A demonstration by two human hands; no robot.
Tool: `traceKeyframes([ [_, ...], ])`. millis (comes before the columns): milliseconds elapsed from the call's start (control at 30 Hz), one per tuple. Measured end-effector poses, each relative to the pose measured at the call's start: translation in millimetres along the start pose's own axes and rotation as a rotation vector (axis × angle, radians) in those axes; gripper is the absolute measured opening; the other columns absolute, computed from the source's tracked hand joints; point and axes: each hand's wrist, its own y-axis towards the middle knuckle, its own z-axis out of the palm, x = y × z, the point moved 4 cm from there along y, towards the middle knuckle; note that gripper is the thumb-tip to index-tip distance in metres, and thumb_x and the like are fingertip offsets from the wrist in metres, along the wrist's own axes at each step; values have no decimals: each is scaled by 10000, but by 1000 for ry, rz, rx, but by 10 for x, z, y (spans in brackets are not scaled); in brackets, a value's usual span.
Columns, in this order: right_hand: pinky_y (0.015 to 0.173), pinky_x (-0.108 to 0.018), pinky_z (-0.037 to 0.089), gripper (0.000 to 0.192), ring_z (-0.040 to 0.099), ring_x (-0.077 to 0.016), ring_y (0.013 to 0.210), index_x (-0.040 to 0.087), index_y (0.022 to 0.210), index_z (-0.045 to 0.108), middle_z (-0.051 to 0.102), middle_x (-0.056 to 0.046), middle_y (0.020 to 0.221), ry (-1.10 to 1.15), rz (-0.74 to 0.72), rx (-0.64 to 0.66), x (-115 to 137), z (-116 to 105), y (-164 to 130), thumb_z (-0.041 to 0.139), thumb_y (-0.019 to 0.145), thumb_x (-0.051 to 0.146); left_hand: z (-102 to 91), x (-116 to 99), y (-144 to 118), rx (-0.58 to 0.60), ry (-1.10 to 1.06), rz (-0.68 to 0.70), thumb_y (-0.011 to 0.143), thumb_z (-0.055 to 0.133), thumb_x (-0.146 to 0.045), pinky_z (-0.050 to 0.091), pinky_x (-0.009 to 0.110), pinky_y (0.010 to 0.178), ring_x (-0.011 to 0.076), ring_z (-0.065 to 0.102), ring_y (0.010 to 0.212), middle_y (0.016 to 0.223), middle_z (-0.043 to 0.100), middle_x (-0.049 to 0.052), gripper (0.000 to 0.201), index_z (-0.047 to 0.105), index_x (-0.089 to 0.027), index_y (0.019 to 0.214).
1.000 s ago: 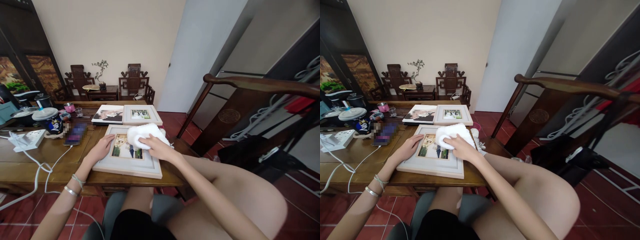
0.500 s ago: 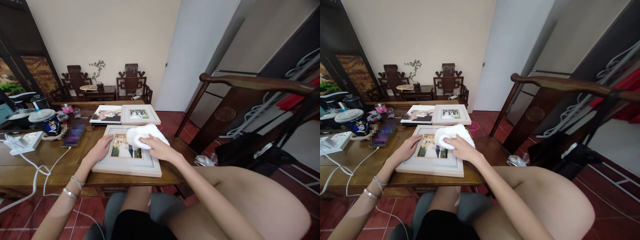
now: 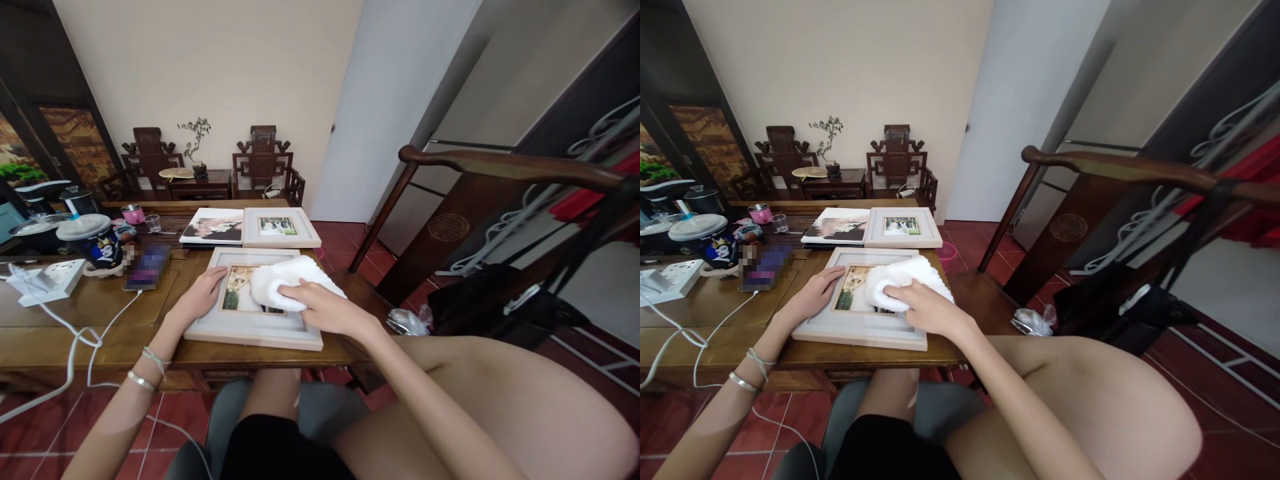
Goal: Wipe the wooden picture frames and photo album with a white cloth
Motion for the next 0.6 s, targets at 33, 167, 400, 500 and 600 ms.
traceKeyframes([
  [33, 800, -338, 412, 539, 529, -243, 833, 220, 1098, 578, 554, -18, 798, 2, 0, -19, -28, -3, 38, 368, 664, -21, 0, 0, 0, -1, -2, 0, 944, 329, -228, 389, 477, 1165, 272, 531, 1325, 1408, 573, 175, 477, 606, -65, 1296],
  [167, 683, -290, 361, 454, 500, -230, 778, 212, 966, 578, 515, -16, 756, 2, -1, -75, -87, -46, 176, 367, 633, -13, 5, 7, -4, -8, -12, 1, 945, 337, -236, 386, 473, 1167, 266, 536, 1321, 1402, 580, 164, 470, 605, -82, 1300],
  [400, 680, -286, 352, 446, 510, -234, 776, 209, 951, 589, 541, -24, 750, -12, 10, -96, -60, -77, 208, 374, 626, -7, 16, 27, 0, -23, -7, 10, 946, 330, -241, 390, 474, 1162, 262, 539, 1317, 1403, 579, 166, 476, 603, -80, 1301],
  [500, 769, -320, 402, 516, 536, -257, 848, 197, 1052, 602, 603, -51, 830, -73, 45, -121, -102, -30, 218, 376, 639, -16, 11, 19, 0, -25, -13, 6, 942, 339, -243, 391, 476, 1161, 260, 545, 1311, 1396, 589, 155, 468, 610, -95, 1294],
  [600, 980, -405, 370, 595, 557, -268, 963, 169, 1179, 585, 653, -85, 968, -138, 78, -186, -199, 5, 313, 374, 660, -33, -1, 0, -4, -14, -8, -2, 948, 336, -249, 391, 469, 1163, 259, 539, 1317, 1397, 587, 158, 468, 612, -92, 1292],
])
